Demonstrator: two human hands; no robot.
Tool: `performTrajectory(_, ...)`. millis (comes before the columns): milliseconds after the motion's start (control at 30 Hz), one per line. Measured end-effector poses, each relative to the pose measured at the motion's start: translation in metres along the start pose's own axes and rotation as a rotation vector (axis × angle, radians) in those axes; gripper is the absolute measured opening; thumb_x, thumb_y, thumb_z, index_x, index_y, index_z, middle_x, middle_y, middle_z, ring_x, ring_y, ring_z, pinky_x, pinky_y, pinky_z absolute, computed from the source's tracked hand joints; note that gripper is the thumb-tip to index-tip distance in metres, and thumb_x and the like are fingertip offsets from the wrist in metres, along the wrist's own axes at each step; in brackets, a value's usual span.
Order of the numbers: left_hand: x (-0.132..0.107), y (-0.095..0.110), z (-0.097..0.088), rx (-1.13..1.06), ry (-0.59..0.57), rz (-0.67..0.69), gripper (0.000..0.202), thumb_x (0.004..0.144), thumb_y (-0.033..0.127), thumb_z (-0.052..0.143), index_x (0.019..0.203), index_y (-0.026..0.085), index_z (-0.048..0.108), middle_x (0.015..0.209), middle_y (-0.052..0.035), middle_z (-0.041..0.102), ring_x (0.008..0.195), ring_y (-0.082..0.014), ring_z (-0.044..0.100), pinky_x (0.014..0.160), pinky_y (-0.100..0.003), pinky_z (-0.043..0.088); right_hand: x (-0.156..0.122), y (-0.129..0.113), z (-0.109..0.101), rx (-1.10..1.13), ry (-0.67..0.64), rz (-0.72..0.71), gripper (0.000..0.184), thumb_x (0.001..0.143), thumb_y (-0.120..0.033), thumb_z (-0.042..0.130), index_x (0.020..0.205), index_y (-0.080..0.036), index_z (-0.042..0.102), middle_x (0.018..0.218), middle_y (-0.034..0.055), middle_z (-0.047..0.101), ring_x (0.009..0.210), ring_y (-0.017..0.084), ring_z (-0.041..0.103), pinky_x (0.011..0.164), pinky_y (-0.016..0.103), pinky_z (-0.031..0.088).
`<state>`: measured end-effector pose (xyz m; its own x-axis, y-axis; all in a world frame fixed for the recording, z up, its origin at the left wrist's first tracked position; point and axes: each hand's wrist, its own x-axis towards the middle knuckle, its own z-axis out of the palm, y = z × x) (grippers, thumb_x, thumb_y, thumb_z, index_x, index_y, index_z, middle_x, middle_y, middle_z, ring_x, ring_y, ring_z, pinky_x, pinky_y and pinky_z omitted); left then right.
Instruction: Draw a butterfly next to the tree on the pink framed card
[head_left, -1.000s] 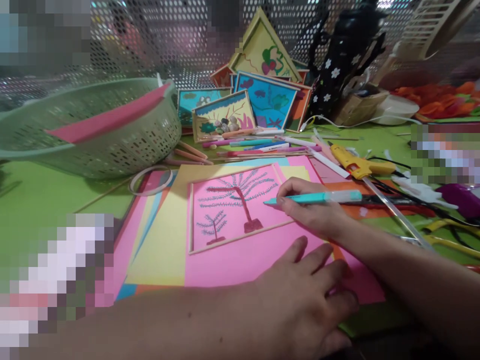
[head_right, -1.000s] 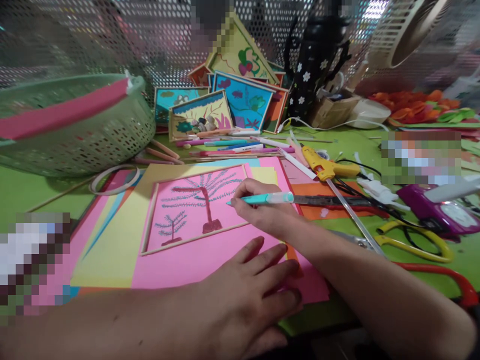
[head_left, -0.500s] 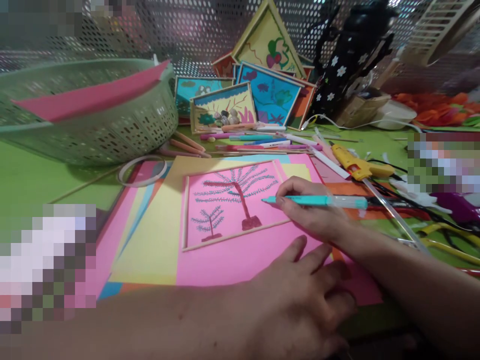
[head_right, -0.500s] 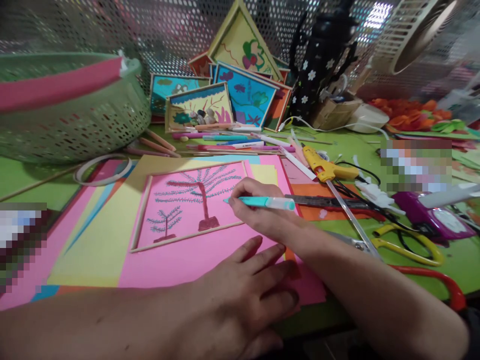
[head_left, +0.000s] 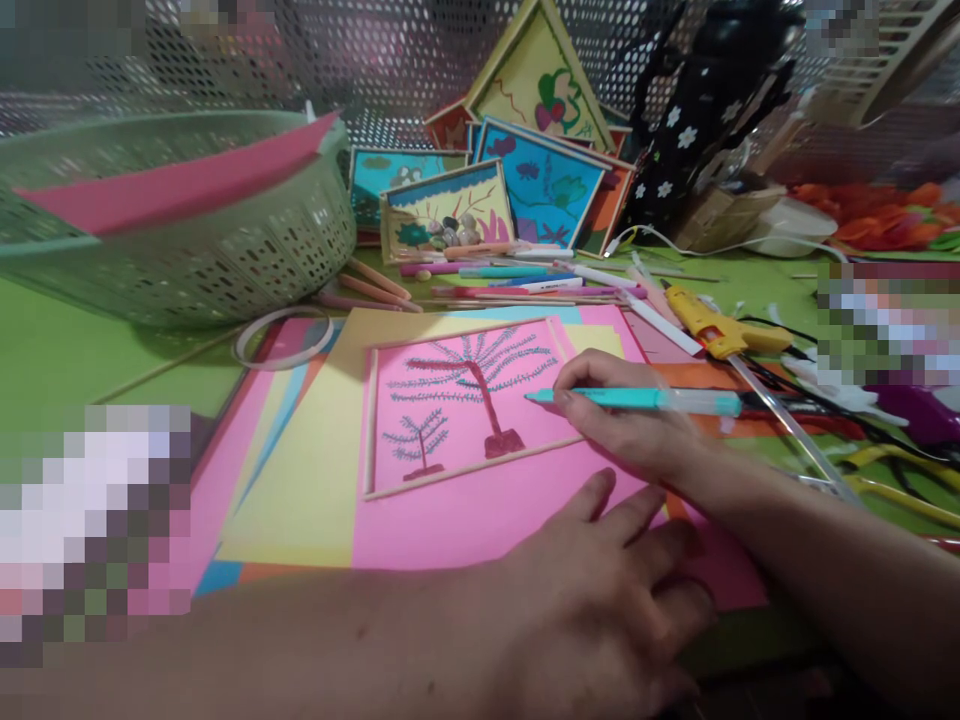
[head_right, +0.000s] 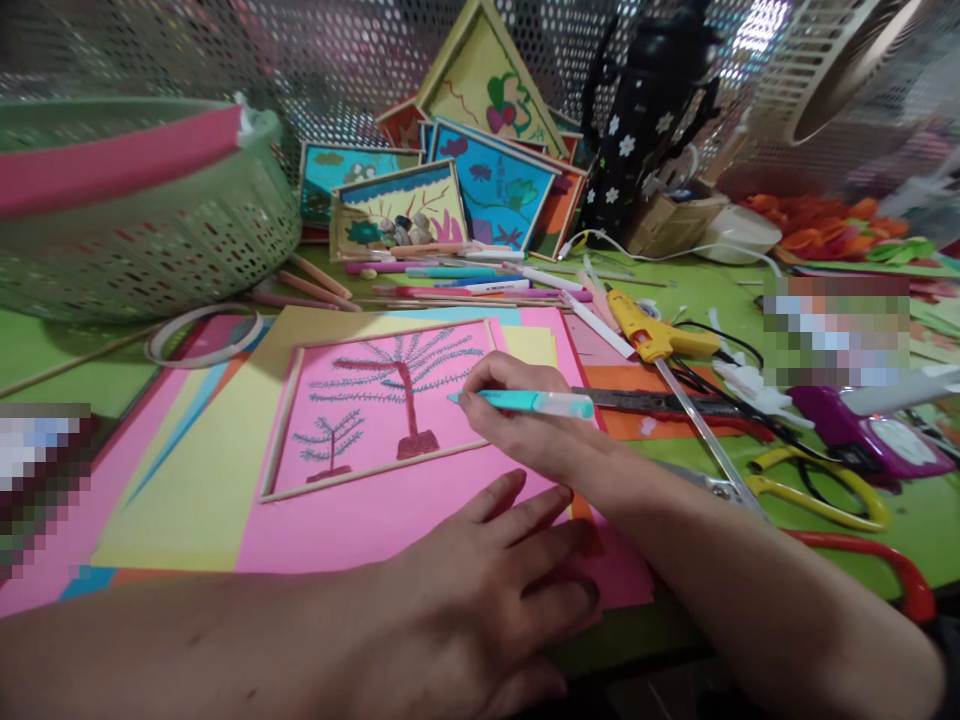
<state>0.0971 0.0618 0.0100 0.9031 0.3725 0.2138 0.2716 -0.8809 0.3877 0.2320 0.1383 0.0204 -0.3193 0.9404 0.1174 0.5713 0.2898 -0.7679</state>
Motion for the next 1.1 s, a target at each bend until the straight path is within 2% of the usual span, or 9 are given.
performTrajectory(100, 0.0009, -0.0007, -0.0001, -0.004, 0.002, 0.007, 0.033, 0.094, 0.041, 0.052, 0.117, 0.019, 0.059, 0.130, -0.0064, 0.057, 0.127, -0.0300, 0.042, 0.101, -0.046, 0.036, -0.0007, 0.0003, -0.0005, -0.003, -0.008, 0.002, 0.008, 0.077, -0.028, 0.058, 0.072, -0.021, 0.060, 0.068, -0.0010, 0.065, 0.063, 0.013, 0.057, 0.054, 0.024, 0.043)
performTrajectory(300, 0.0009, -0.0012, -0.0001, -0.006, -0.007, 0.000, 0.032, 0.095, 0.042, 0.050, 0.117, 0.020, 0.059, 0.131, -0.0063, 0.057, 0.128, -0.0307, 0.042, 0.103, -0.049, 0.034, -0.0006, 0.0009, -0.0001, -0.005, -0.007, 0.005, 0.009, 0.078, -0.028, 0.058, 0.073, -0.022, 0.061, 0.067, -0.0011, 0.065, 0.062, 0.013, 0.057, 0.054, 0.024, 0.043)
performTrajectory(500, 0.0003, -0.0010, 0.0009, 0.018, 0.032, 0.015, 0.033, 0.094, 0.042, 0.052, 0.117, 0.020, 0.059, 0.127, -0.0063, 0.058, 0.126, -0.0298, 0.042, 0.102, -0.046, 0.035, 0.0001, 0.0008, 0.0005, 0.006, -0.003, 0.001, 0.009, 0.078, -0.029, 0.058, 0.073, -0.022, 0.061, 0.066, -0.0019, 0.065, 0.061, 0.013, 0.057, 0.054, 0.023, 0.044)
performTrajectory(700, 0.0020, -0.0021, -0.0001, 0.020, 0.009, 0.011, 0.033, 0.094, 0.043, 0.053, 0.116, 0.020, 0.060, 0.129, -0.0054, 0.057, 0.126, -0.0296, 0.042, 0.100, -0.046, 0.036, -0.0003, 0.0012, 0.0003, 0.021, -0.014, -0.004, 0.009, 0.078, -0.029, 0.058, 0.074, -0.022, 0.061, 0.066, -0.0019, 0.065, 0.061, 0.013, 0.057, 0.055, 0.023, 0.044)
performTrajectory(900, 0.0014, -0.0010, 0.0007, 0.007, 0.004, 0.002, 0.032, 0.095, 0.042, 0.051, 0.117, 0.020, 0.059, 0.129, -0.0054, 0.057, 0.128, -0.0306, 0.041, 0.104, -0.050, 0.033, -0.0014, 0.0012, -0.0002, 0.002, -0.010, 0.004, 0.009, 0.078, -0.030, 0.059, 0.074, -0.022, 0.062, 0.066, -0.0018, 0.066, 0.061, 0.013, 0.057, 0.054, 0.023, 0.043)
performTrajectory(1100, 0.0014, -0.0019, 0.0005, 0.003, 0.006, 0.001, 0.032, 0.095, 0.042, 0.050, 0.116, 0.020, 0.059, 0.130, -0.0061, 0.057, 0.128, -0.0307, 0.042, 0.102, -0.048, 0.035, -0.0003, 0.0006, 0.0002, 0.018, -0.021, 0.001, 0.011, 0.079, -0.031, 0.059, 0.074, -0.021, 0.061, 0.066, -0.0016, 0.065, 0.061, 0.012, 0.057, 0.055, 0.023, 0.044)
